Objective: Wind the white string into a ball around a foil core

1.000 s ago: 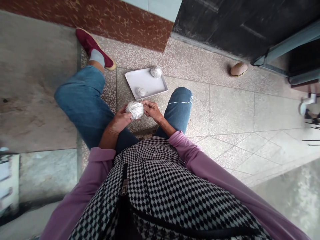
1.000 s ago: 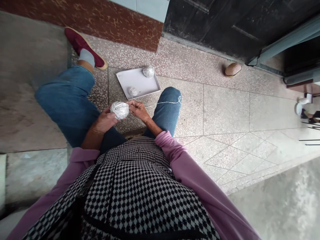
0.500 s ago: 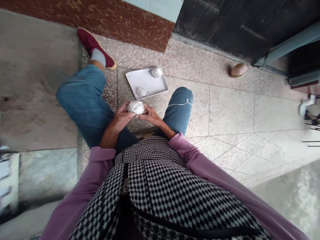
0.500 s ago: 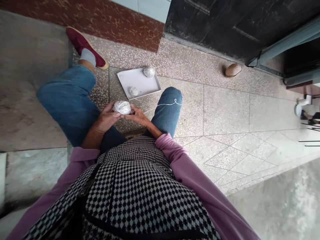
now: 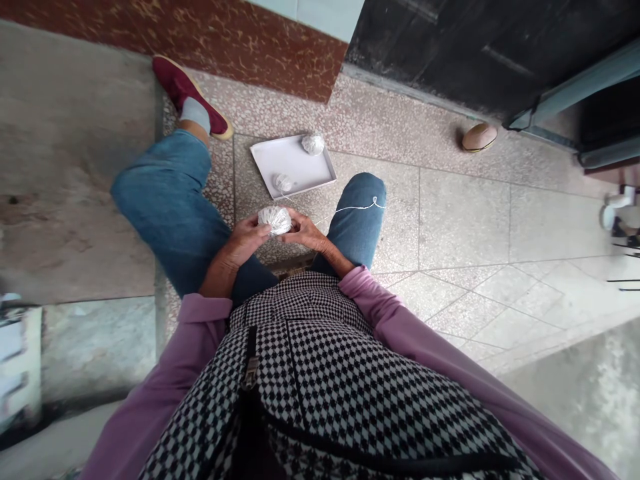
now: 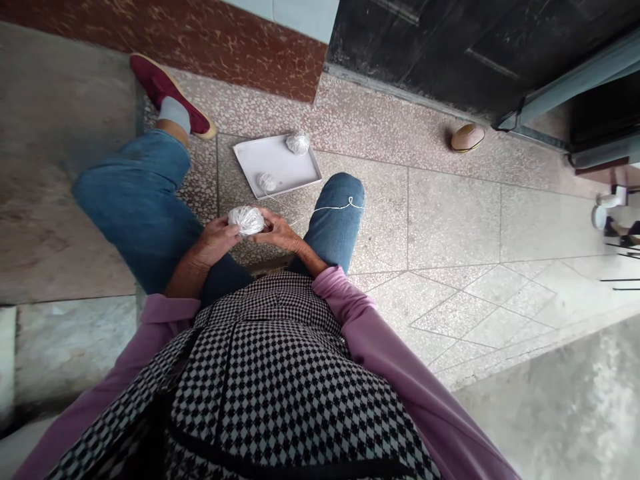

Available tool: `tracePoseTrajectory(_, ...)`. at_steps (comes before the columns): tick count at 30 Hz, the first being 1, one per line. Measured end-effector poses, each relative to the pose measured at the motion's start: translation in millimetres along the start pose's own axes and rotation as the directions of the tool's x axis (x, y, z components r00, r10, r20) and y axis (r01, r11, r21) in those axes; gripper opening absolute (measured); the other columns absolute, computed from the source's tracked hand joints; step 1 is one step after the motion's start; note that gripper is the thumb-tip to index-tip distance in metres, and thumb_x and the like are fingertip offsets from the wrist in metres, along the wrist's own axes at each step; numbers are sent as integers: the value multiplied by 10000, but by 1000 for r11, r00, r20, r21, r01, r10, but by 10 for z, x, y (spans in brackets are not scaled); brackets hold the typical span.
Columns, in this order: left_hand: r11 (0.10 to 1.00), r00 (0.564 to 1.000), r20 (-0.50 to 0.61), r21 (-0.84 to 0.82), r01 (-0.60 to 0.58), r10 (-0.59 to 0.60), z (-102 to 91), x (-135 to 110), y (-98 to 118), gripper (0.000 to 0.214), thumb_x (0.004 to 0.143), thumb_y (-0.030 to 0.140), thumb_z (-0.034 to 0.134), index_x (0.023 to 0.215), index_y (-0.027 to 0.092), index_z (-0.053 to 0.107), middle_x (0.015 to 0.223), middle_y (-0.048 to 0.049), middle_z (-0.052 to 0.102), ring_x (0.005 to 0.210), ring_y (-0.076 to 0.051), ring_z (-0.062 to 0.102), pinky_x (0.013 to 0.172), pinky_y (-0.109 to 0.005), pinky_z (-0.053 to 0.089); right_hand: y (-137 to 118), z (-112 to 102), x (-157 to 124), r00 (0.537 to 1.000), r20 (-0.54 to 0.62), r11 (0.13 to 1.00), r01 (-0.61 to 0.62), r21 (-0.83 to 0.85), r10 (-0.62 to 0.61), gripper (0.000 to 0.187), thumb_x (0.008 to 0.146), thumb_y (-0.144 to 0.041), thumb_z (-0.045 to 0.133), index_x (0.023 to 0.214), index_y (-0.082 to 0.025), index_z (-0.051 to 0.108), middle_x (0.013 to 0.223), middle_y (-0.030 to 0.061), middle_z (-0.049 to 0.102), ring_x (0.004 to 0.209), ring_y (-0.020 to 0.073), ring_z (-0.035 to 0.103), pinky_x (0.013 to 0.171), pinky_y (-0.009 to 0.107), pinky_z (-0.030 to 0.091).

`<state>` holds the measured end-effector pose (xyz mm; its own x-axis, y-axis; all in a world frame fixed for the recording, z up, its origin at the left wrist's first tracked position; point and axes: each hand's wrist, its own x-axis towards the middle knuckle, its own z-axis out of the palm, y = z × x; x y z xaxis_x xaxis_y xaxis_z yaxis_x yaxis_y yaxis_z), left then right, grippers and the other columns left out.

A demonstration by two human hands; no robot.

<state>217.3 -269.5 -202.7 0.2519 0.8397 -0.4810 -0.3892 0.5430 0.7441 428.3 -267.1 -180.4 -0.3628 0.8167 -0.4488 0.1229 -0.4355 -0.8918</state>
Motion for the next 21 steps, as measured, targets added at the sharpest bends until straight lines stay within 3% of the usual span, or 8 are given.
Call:
tracePoseTrajectory(3, 997, 999, -45, 74, -24, 27, 17, -11, 23, 636, 544, 448, 1205, 1078, 208, 955, 1086, -131, 935, 1166, -434, 918, 1075, -513, 773, 40, 2, 34, 998, -51, 987, -38, 154, 46, 880, 760, -504, 1234, 1460, -246, 766, 1037, -26, 764, 1080, 249, 709, 954, 325, 636)
tracePoseTrajectory(7, 989, 993, -92, 133, -59, 72, 26, 2, 35, 689, 512, 509, 1196, 1082, 221, 936, 1080, -114, 922, 1149, -423, 902, 1084, -527, 759, 26, 45, 55, 997, -51, 992, -51, 113, 57, 820, 816, -472, 1205, 1439, -243, 724, 1073, -26, 786, 1066, 238, 709, 978, 327, 639)
tracePoseTrajectory(10, 985, 985, -125, 143, -101, 120, 12, 39, 17, 711, 528, 590, 1183, 1071, 226, 904, 1059, -105, 905, 1143, -405, 897, 1080, -520, 756, 35, 94, 17, 996, -68, 998, -62, 9, 63, 561, 948, -452, 1125, 1271, -245, 717, 956, -41, 709, 971, 228, 655, 935, 327, 599)
tracePoseTrajectory(13, 972, 964, -199, 187, -142, 179, -38, 92, -14, 710, 566, 666, 1144, 1061, 230, 880, 1057, -90, 896, 1120, -367, 884, 1071, -487, 751, 47, 166, -103, 998, -62, 989, -42, -145, 33, 339, 1107, -405, 991, 1020, -254, 701, 906, 1, 678, 999, 263, 656, 977, 363, 563)
tracePoseTrajectory(17, 920, 941, -257, 376, -114, 221, -117, 161, -27, 705, 551, 618, 1141, 1061, 230, 848, 1031, -45, 874, 1023, -308, 840, 992, -423, 737, -59, 193, -271, 999, 32, 956, 3, -292, 7, 414, 1216, -464, 908, 922, -250, 711, 975, 58, 760, 1005, 288, 678, 1041, 402, 546)
tracePoseTrajectory(21, 867, 954, -227, 495, -62, 197, -109, 162, 20, 691, 551, 556, 1145, 1079, 234, 837, 966, -22, 845, 958, -298, 811, 916, -419, 720, -332, -45, -215, 987, 98, 887, 157, -433, -127, 458, 1294, -573, 838, 1004, -229, 754, 1026, 69, 778, 1019, 275, 682, 1048, 387, 522)
